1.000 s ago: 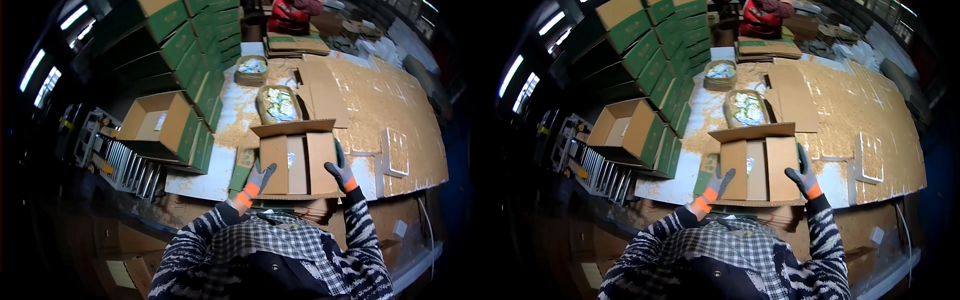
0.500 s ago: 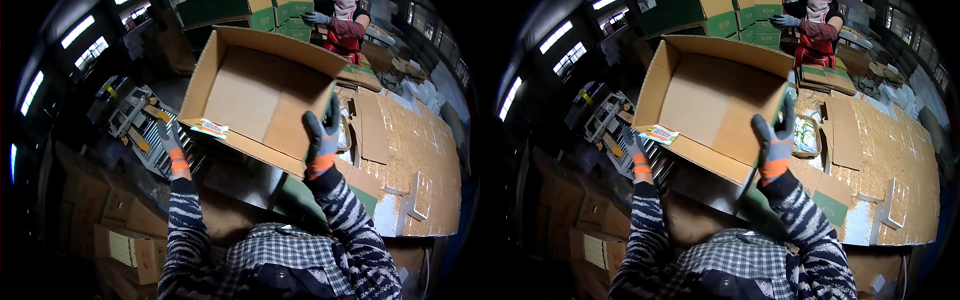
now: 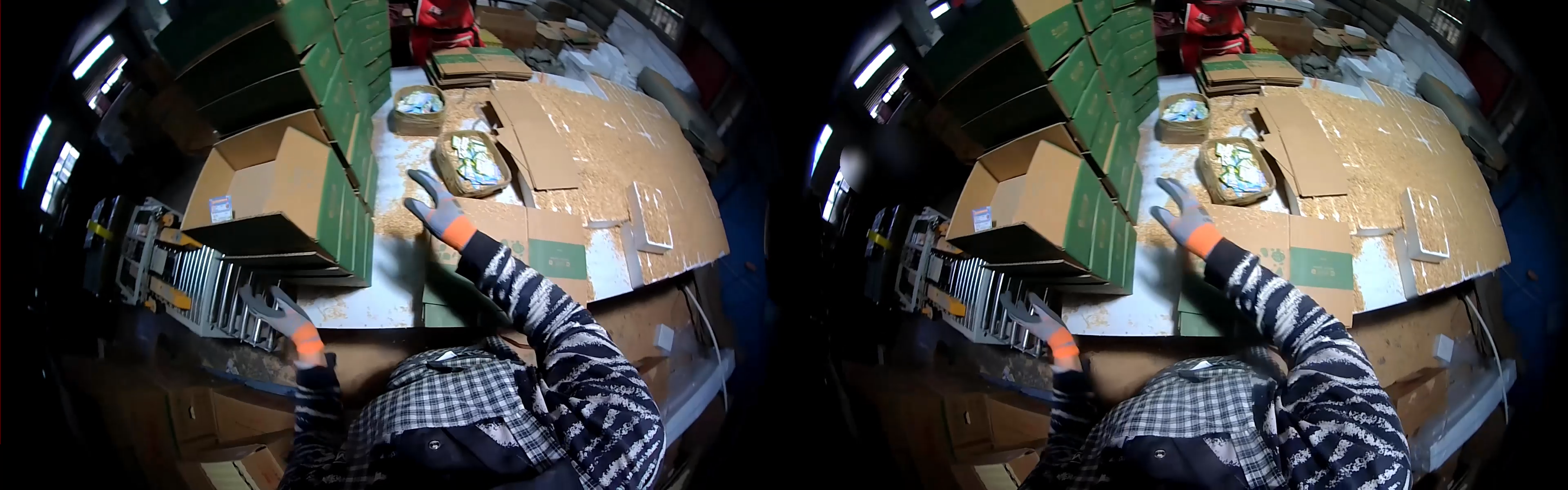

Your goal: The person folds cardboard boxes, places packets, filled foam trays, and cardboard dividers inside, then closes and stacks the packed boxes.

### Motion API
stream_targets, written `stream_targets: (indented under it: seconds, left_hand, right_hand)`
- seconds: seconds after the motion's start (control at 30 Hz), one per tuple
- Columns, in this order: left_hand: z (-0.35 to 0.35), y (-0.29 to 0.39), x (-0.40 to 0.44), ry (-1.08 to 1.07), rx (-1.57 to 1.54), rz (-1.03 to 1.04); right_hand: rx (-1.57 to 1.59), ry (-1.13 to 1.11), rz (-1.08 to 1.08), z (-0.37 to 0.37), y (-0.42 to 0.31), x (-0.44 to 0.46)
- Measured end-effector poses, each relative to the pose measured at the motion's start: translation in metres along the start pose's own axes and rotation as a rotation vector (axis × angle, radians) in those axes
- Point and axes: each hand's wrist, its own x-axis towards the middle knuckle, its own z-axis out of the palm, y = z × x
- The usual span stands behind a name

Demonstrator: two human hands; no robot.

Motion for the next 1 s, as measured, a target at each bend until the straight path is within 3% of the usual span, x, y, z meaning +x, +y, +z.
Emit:
stream_targets:
  seconds: [0.03, 0.07, 0.1, 0.13, 0.17, 0.23, 0.33, 0.4, 0.43, 0.47, 0.5, 0.53, 0.6, 0.63, 0.73, 0.77, 0.8, 0.87, 0.93, 1.0]
  left_hand:
    - [-0.009, 0.036, -0.028, -0.294, 0.364, 0.43]
    - [0.0, 0.016, -0.08, -0.463, -0.159, 0.241]
    - [0.003, 0.049, -0.091, -0.747, -0.105, 0.614]
    - [0.019, 0.076, -0.101, -1.004, -0.138, 0.746]
    - [0.043, 0.091, -0.109, -1.195, -0.052, 0.819]
    - [0.098, 0.111, -0.124, -1.237, 0.033, 0.722]
    - [0.178, 0.067, -0.159, -1.136, 0.122, 0.757]
    - [0.206, 0.066, -0.166, -1.449, 0.565, 0.664]
    - [0.21, 0.073, -0.165, -1.398, 0.613, 0.794]
    - [0.22, 0.081, -0.162, -1.395, 0.603, 0.813]
    - [0.221, 0.117, -0.148, -1.571, 0.727, 0.726]
    - [0.22, 0.15, -0.131, -1.742, 0.86, 0.624]
    - [0.219, 0.195, -0.094, -1.739, 0.483, 0.427]
    - [0.212, 0.225, -0.088, -1.586, 0.356, 0.556]
    - [0.206, 0.271, -0.095, -1.342, 0.366, 1.01]
    - [0.206, 0.278, -0.105, -1.39, 0.538, 1.043]
    - [0.208, 0.279, -0.102, -1.381, 0.538, 1.049]
    - [0.216, 0.279, -0.085, -1.689, 0.198, 0.796]
    - [0.211, 0.3, -0.078, -1.816, 0.227, 0.692]
    - [0.217, 0.306, -0.067, -1.814, 0.579, 0.7]
  right_hand:
    - [-0.382, 0.078, -0.006, -0.03, 0.023, -0.02]
    - [-0.764, 0.143, -0.011, -0.057, 0.045, -0.043]
    - [-0.873, 0.126, 0.049, -0.074, 0.063, -0.074]
    - [-0.979, 0.107, 0.102, -0.083, 0.072, -0.106]
    - [-0.998, -0.058, 0.078, -0.078, 0.071, -0.14]
    - [-0.9, -0.315, 0.004, -0.065, 0.05, -0.195]
    - [-0.551, -0.613, -0.249, -0.059, 0.024, -0.221]
    - [-0.499, -0.553, -0.229, -0.081, 0.027, -0.214]
    - [-0.443, -0.509, -0.222, -0.099, 0.022, -0.201]
    - [-0.477, -0.333, -0.185, -0.124, 0.019, -0.188]
    - [-0.501, -0.161, -0.146, -0.156, 0.004, -0.166]
    - [-0.582, 0.067, -0.26, -0.184, -0.003, -0.148]
    - [-0.786, 0.285, -0.368, -0.245, -0.032, -0.118]
    - [-0.842, 0.349, -0.362, -0.265, -0.049, -0.107]
    - [-0.979, 0.196, -0.248, -0.285, -0.037, -0.096]
    - [-0.994, 0.223, -0.277, -0.281, -0.03, -0.1]
    - [-0.981, 0.251, -0.318, -0.281, -0.023, -0.107]
    - [-0.891, 0.237, -0.422, -0.289, -0.015, -0.118]
    - [-0.839, 0.283, -0.575, -0.294, -0.014, -0.13]
    - [-0.734, 0.183, -0.7, -0.309, -0.01, -0.137]
